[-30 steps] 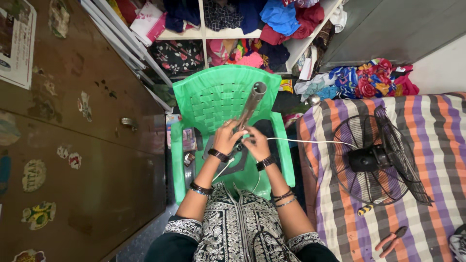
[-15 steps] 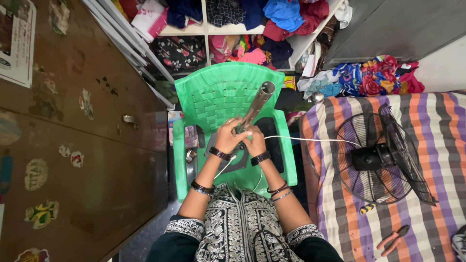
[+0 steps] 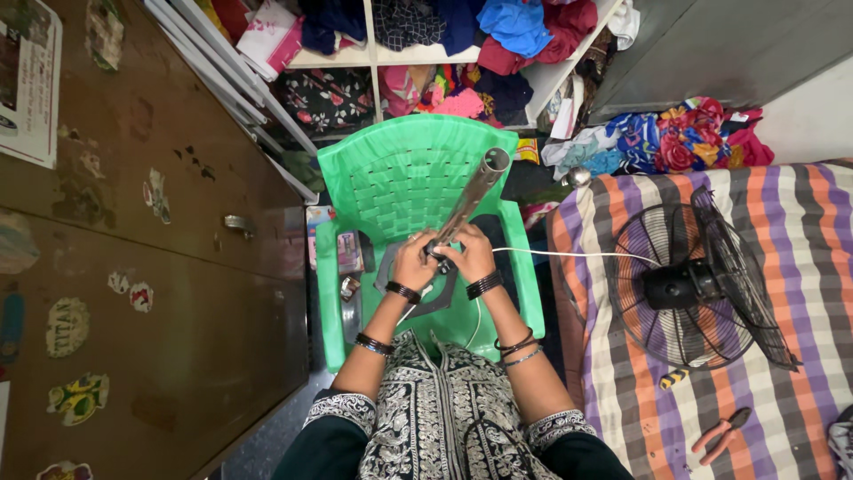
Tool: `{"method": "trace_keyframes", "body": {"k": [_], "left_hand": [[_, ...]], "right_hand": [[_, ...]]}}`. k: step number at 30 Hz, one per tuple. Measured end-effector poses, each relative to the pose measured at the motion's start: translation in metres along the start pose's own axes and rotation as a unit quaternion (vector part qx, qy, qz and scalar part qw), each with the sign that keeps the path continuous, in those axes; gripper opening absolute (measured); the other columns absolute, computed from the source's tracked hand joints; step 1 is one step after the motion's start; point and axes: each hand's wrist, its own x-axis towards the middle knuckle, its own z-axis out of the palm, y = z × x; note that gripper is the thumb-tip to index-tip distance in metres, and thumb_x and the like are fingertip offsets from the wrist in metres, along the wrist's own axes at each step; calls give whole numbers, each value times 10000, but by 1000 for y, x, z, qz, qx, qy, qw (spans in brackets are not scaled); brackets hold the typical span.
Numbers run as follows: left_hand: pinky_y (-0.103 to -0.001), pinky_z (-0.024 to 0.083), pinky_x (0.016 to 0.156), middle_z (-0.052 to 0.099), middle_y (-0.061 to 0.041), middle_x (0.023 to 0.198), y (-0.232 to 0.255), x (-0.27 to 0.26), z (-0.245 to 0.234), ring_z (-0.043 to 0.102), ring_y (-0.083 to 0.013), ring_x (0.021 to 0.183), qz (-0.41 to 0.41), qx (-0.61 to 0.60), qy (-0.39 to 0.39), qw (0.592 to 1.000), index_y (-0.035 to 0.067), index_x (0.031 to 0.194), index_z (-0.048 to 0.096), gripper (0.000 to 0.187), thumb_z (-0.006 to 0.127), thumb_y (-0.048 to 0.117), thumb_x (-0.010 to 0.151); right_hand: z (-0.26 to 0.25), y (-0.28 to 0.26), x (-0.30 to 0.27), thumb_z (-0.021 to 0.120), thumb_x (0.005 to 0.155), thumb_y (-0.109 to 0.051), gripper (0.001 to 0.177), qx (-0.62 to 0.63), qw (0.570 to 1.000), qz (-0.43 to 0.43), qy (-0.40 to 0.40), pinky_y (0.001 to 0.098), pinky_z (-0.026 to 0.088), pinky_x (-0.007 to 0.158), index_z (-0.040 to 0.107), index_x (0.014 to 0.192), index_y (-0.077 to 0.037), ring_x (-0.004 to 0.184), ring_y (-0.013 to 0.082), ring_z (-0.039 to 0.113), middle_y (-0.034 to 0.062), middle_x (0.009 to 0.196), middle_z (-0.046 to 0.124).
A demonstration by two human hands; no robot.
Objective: The person assembles an electric fan by attaching the fan head to the stand and securing it with a knob. They then insert the metal stand pole into the base and tighten it to complete the assembly.
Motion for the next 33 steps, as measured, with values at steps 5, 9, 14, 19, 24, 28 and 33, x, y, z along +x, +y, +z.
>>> {"method": "trace_keyframes", "body": {"k": [5, 9, 14, 19, 24, 28, 33], "left_hand": [[-411, 558, 748, 715, -155, 1162, -4, 1, -2, 686, -353, 838, 22, -15, -18, 1000, 91, 1204, 687, 451, 788, 143, 767], [-435, 560, 826, 698, -173, 1214, -8, 4, -1, 682, -405, 1031, 63, 3, 4, 998, 90, 1192, 696, 376, 783, 193, 841], [-464, 550, 798, 714, -145, 1163, -5, 5, -2, 680, -410, 1015, 19, 36, -2, 999, 128, 1161, 710, 392, 800, 327, 835], [-501, 540, 771, 710, -140, 1192, -9, 5, 0, 674, -417, 991, 32, 86, -17, 996, 146, 1212, 667, 423, 733, 363, 855], [-507, 542, 769, 700, -174, 1186, -19, 9, 2, 680, -417, 981, 40, 115, -50, 991, 139, 1255, 629, 449, 710, 399, 898], [-512, 542, 758, 706, -187, 1129, -20, 8, 4, 685, -416, 964, 35, 126, -53, 990, 134, 1275, 618, 467, 703, 401, 901], [-520, 537, 745, 707, -183, 1105, -17, 9, 3, 680, -421, 949, 29, 131, -60, 989, 132, 1256, 610, 447, 698, 396, 906]], "right_hand": [[1, -4, 0, 819, 808, -194, 250, 49, 999, -10, 9, 380, 565, 872, 764, 1006, -52, 1001, 296, 721, 123, 1102, 732], [-1, 2, -2, 800, 829, -168, 246, 55, 998, -13, -5, 367, 566, 847, 750, 1030, -35, 989, 277, 725, 134, 1109, 734], [7, 29, -11, 802, 826, -196, 372, 57, 997, 51, 4, 320, 586, 774, 700, 1127, -1, 905, 204, 736, 120, 1051, 735], [30, 77, -39, 822, 841, -313, 405, 25, 972, 228, -53, 319, 599, 752, 708, 1101, -24, 821, 233, 746, 133, 924, 774], [53, 107, -58, 664, 919, -459, 493, 402, 790, 432, -168, 358, 639, 759, 677, 1142, -20, 898, 233, 769, 151, 1018, 766], [59, 109, -64, 702, 926, -425, 486, 479, 766, 405, -139, 348, 642, 806, 676, 1139, 11, 910, 244, 782, 204, 1059, 776], [63, 76, -62, 824, 856, -266, 353, 269, 922, 279, -24, 361, 620, 649, 717, 984, 45, 716, 243, 746, 183, 856, 766]]}}
